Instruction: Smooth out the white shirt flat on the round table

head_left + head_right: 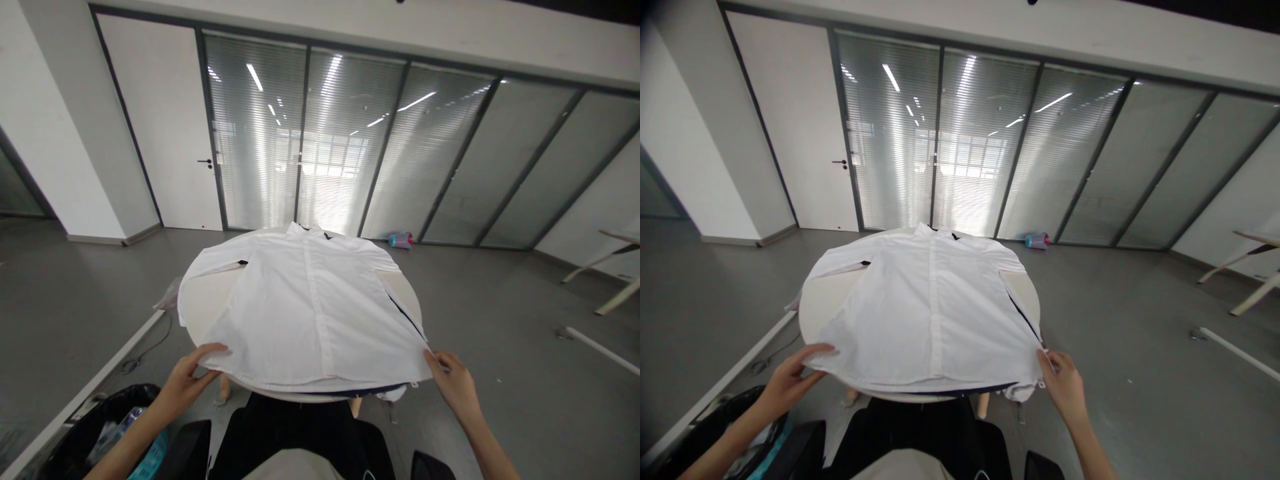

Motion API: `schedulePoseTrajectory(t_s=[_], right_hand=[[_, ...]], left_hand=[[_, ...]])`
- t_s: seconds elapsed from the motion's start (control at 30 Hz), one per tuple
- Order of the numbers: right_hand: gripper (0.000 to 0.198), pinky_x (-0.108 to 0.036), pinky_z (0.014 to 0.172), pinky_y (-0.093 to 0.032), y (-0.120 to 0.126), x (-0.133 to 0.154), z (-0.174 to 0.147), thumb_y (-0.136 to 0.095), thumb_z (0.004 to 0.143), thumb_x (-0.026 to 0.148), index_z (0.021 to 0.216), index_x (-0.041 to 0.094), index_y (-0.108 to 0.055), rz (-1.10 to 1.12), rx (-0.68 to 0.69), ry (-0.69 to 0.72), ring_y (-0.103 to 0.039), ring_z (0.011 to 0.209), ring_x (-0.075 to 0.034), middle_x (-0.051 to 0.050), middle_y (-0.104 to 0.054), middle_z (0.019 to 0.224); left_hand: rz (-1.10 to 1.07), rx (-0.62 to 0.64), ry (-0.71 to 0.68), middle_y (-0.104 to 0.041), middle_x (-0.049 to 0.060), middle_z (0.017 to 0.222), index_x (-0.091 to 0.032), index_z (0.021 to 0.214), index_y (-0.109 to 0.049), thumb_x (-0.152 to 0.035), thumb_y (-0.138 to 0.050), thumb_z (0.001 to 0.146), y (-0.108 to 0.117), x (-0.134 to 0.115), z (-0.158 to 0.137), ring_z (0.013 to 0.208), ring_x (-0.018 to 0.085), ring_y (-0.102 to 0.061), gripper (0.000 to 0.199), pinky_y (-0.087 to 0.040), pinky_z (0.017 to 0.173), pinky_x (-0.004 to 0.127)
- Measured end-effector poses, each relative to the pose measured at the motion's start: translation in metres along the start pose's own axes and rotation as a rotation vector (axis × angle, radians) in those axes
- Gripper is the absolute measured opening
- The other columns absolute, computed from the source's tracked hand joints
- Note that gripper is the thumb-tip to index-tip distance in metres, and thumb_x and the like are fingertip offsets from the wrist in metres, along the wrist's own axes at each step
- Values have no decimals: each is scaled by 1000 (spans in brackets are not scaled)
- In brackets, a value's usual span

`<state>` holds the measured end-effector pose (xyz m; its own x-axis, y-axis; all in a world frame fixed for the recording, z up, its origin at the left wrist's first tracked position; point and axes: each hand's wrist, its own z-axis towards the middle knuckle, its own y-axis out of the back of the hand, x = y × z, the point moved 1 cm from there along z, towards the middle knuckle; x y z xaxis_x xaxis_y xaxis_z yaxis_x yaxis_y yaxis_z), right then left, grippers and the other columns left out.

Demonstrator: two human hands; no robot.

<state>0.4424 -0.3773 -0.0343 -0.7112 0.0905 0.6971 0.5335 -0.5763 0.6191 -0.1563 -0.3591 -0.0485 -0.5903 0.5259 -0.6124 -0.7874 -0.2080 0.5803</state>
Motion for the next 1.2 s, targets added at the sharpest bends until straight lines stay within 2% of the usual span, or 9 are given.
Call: schedulePoseTrajectory(t_s=[0.23,0.37,0.5,0.57,0.63,0.7,0.8,0.93,1.2], right_hand=[[49,-39,74,-52,-2,-5,-3,-53,74,68,63,21,-65,-55,-30,35,-67,79,-28,-12,-69,86],[42,-41,71,-53,7,-11,-3,-56,75,61,73,20,-66,-65,-66,59,-66,73,-27,-11,-68,82],[36,-39,70,-54,16,9,10,-56,80,52,88,18,-66,-78,-214,231,-65,74,-25,-11,-66,85],[34,-39,73,-54,11,34,25,-53,85,49,92,18,-66,-101,-219,361,-65,80,-25,-11,-66,88],[35,-39,83,-54,-3,68,45,-50,90,46,104,18,-67,-106,-101,471,-66,90,-25,-12,-68,99],[37,-40,97,-50,-27,105,70,-46,94,43,112,18,-66,-137,86,563,-65,106,-25,-12,-68,112],[40,-40,112,-39,-70,153,109,-46,98,42,128,20,-62,-279,349,652,-55,127,-25,-11,-63,132],[52,-38,117,-32,-126,186,161,-44,101,41,146,17,-49,-506,510,586,-43,140,-25,-12,-47,152],[65,-42,119,-26,-201,168,272,-34,103,51,159,18,-27,-701,522,382,-24,150,-30,-13,-21,165]], left_hand=[[8,-31,-34,-76,10,106,-21,108,-71,-55,-60,90,8,-9,5,94,24,-74,40,-60,81,29],[60,21,-55,-76,5,106,-27,111,-71,-50,-67,86,38,-15,8,94,25,-73,35,-59,84,33],[79,-303,90,-70,-2,70,-31,103,-69,-50,-53,92,87,-29,31,67,22,-68,27,-58,73,36],[122,-426,180,-70,0,73,-28,103,-68,-51,-51,93,95,-41,61,73,23,-67,31,-57,72,36],[146,-351,190,-73,3,80,-23,103,-69,-54,-50,91,81,-53,103,79,25,-69,38,-54,62,32],[153,-157,101,-75,7,99,-21,101,-71,-51,-49,90,48,-59,153,89,25,-70,39,-54,61,30],[271,140,-78,-70,8,123,-21,111,-70,-36,-49,92,-17,-52,226,112,24,-65,33,-54,92,35],[521,283,-4,-51,13,148,-17,128,-64,-23,-51,94,-83,-15,298,136,26,-48,38,-37,114,39],[621,290,213,-50,17,149,-15,134,-60,-14,-48,91,-96,91,395,138,32,-45,45,-41,109,47]])
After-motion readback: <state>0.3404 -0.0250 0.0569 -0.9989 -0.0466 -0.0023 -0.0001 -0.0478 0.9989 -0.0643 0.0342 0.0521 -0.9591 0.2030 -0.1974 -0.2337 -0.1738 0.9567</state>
